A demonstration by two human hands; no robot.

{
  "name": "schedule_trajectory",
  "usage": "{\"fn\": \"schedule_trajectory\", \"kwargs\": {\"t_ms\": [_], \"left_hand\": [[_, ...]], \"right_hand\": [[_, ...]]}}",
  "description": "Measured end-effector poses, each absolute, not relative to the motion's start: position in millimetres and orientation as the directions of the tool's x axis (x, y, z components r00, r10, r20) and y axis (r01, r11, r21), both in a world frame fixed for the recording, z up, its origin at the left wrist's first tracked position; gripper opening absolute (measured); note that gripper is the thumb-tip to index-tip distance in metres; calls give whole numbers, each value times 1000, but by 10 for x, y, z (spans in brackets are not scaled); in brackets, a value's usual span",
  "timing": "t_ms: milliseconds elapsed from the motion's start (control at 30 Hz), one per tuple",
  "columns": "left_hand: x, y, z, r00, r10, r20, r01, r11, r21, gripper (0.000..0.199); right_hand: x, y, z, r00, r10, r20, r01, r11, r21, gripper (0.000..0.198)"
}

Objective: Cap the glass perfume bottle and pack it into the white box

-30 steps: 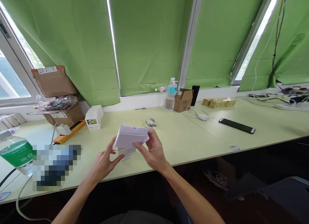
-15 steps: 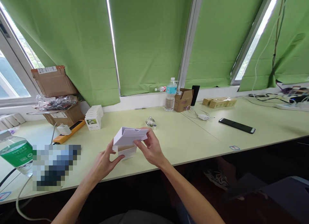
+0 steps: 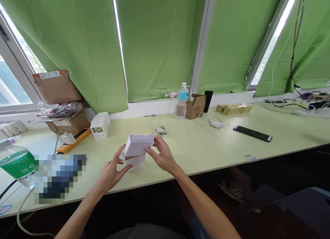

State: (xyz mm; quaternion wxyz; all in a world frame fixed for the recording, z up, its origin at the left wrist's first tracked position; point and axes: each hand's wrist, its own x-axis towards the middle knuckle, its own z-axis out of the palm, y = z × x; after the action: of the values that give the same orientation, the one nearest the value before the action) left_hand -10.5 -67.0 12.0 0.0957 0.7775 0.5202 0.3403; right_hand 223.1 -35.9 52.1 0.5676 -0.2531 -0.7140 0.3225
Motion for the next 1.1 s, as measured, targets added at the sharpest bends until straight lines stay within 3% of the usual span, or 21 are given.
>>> {"fn": "schedule_trajectory", "kwargs": {"t_ms": [267, 500, 900, 1100], "left_hand": [[-96, -674, 120, 231, 866, 445, 732, -455, 507, 68], [-101, -666, 121, 239, 814, 529, 719, -515, 467, 51], [-37, -750, 297, 198, 820, 537, 540, -548, 638, 34], [-20, -755, 305, 178, 820, 544, 525, -547, 652, 29]], "right_hand": [[2228, -389, 547, -229, 706, 670, 56, 697, -715, 27], [2214, -418, 561, -248, 693, 677, 142, 717, -682, 32], [2205, -479, 599, -295, 653, 697, 225, 757, -614, 34], [2199, -517, 621, -326, 634, 701, 249, 773, -583, 35]]}}
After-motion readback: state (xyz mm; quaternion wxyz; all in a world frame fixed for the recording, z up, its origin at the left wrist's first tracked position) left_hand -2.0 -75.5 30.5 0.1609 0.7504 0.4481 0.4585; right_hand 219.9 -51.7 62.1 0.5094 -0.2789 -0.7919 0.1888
